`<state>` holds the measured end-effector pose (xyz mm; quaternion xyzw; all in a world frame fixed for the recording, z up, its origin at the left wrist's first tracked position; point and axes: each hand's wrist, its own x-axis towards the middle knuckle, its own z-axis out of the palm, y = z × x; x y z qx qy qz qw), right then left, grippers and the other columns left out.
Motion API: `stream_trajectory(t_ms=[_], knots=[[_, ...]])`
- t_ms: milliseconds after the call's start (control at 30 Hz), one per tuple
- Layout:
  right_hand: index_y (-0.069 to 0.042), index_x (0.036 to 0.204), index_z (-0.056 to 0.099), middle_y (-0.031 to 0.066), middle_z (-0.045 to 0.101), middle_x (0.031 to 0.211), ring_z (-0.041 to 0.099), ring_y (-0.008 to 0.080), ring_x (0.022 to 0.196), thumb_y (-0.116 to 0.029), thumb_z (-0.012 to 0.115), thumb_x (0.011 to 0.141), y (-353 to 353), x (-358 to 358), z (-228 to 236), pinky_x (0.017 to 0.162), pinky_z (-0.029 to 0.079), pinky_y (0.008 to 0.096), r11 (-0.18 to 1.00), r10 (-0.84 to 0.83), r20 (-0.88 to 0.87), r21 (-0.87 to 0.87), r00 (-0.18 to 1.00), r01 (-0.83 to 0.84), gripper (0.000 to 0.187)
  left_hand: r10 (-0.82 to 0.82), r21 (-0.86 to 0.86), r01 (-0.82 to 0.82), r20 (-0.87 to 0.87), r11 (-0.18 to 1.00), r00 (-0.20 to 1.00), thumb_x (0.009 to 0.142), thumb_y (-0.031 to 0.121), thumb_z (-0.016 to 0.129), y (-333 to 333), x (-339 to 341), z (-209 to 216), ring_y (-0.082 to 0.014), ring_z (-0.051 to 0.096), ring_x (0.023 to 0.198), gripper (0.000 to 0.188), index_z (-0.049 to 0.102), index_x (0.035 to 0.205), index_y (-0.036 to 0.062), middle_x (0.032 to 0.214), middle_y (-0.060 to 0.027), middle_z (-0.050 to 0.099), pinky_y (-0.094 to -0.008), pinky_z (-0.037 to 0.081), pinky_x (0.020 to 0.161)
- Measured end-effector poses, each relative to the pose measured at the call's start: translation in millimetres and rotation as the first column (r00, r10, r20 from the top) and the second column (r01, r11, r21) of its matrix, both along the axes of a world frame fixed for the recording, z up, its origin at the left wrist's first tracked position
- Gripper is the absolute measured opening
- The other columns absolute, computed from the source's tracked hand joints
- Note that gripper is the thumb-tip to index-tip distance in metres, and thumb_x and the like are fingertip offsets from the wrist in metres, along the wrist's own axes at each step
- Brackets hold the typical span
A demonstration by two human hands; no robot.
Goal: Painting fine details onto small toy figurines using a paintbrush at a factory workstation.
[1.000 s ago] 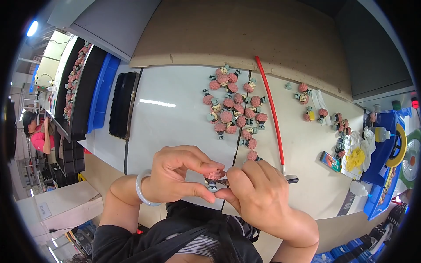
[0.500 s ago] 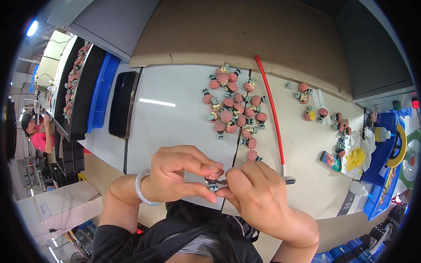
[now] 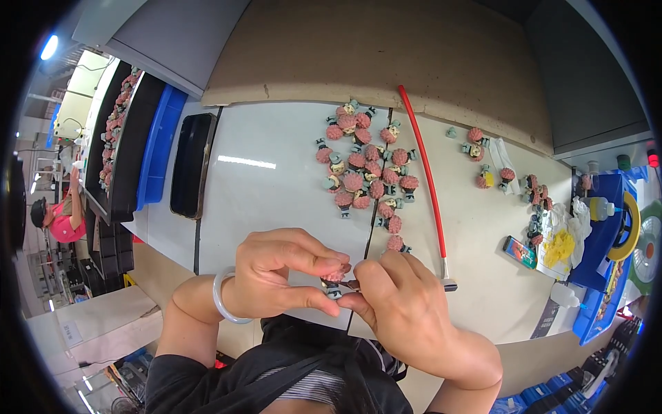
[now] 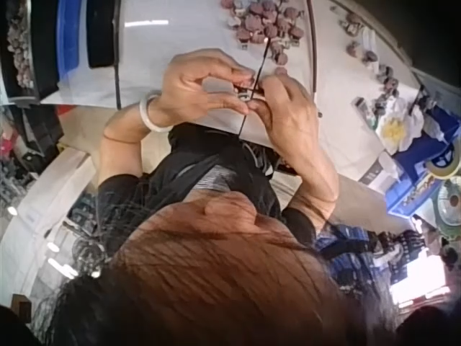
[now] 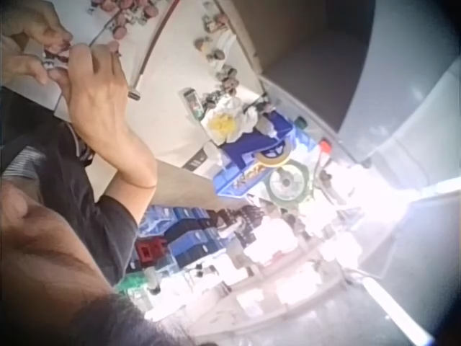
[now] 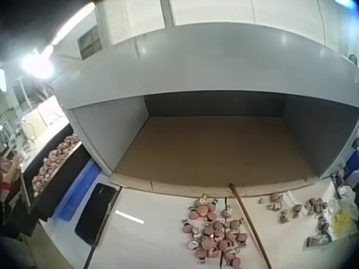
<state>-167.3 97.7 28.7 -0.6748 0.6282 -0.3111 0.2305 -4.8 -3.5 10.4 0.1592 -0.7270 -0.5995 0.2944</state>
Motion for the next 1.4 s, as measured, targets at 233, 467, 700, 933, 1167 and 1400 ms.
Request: stream_trajectory(t_ms=[233,467,700,933,1167,1400], knots=[[-0.004,0.078,0.049,0.0082,0.045,0.066,0.049,0.0264,0.057,-0.017,0.072,0.065,-0.7,-1.1,0.8,0.048,0.04,0.0358,0.999,0.014,-0.033,-0.039,0.999,-0.016,0.029,-0.005,0.045,0.006,-0.009,0.999,1.0,0.056,0.006,0.082,1.4,0.1,0.0,-0.0202,0.064,0.078,0.04,0.064,0.09,-0.0015,0.087,-0.016,0.064,-0.0287,0.054,0.07],[-0.003,0.082,0.05,0.0097,0.049,0.069,0.049,0.0296,0.061,-0.024,0.066,0.072,3.2,-2.0,3.3,0.054,0.04,0.0384,0.996,0.064,-0.06,0.062,0.996,-0.06,0.028,-0.007,0.052,0.006,0.014,0.999,1.0,0.055,0.006,0.082,1.0,0.5,1.2,-0.0203,0.065,0.078,0.039,0.064,0.09,-0.0011,0.087,-0.0158,0.064,-0.029,0.055,0.069],[-0.005,0.074,0.047,0.0079,0.042,0.064,0.047,0.0257,0.055,-0.018,0.072,0.064,0.6,-1.1,0.3,0.047,0.039,0.0353,0.999,0.045,-0.049,-0.024,0.998,-0.047,0.029,-0.011,-0.016,0.012,0.019,1.0,1.0,0.055,0.008,0.083,-0.3,1.9,1.7,-0.0214,0.065,0.078,0.04,0.064,0.089,-0.001,0.085,-0.015,0.065,-0.0286,0.054,0.068],[-0.003,0.078,0.048,0.0093,0.044,0.066,0.048,0.0273,0.057,-0.015,0.071,0.065,0.7,-0.4,-1.2,0.048,0.039,0.0364,1.0,0.028,-0.006,-0.001,1.0,-0.028,0.03,-0.004,-0.027,0.005,0.014,1.0,1.0,0.054,0.008,0.083,-0.3,-0.1,2.8,-0.021,0.065,0.077,0.04,0.064,0.089,-0.0008,0.084,-0.0147,0.065,-0.0282,0.054,0.067],[-0.003,0.079,0.048,0.0096,0.044,0.065,0.049,0.0274,0.057,-0.014,0.071,0.065,0.7,-0.2,1.0,0.049,0.04,0.0362,0.999,0.044,0.002,0.025,0.999,-0.044,0.029,-0.007,-0.01,0.007,0.022,1.0,1.0,0.054,0.008,0.083,-0.1,0.5,3.3,-0.021,0.065,0.077,0.04,0.064,0.088,-0.0009,0.083,-0.0147,0.065,-0.0279,0.054,0.066],[-0.003,0.08,0.048,0.0091,0.045,0.065,0.049,0.027,0.057,-0.013,0.07,0.066,0.8,-0.9,0.6,0.049,0.04,0.0357,0.997,0.072,0.01,0.021,0.997,-0.072,0.028,-0.02,-0.025,0.021,0.021,0.999,1.0,0.054,0.008,0.083,-0.6,1.3,2.3,-0.021,0.065,0.077,0.04,0.064,0.088,-0.0008,0.083,-0.0143,0.065,-0.0273,0.054,0.066]])
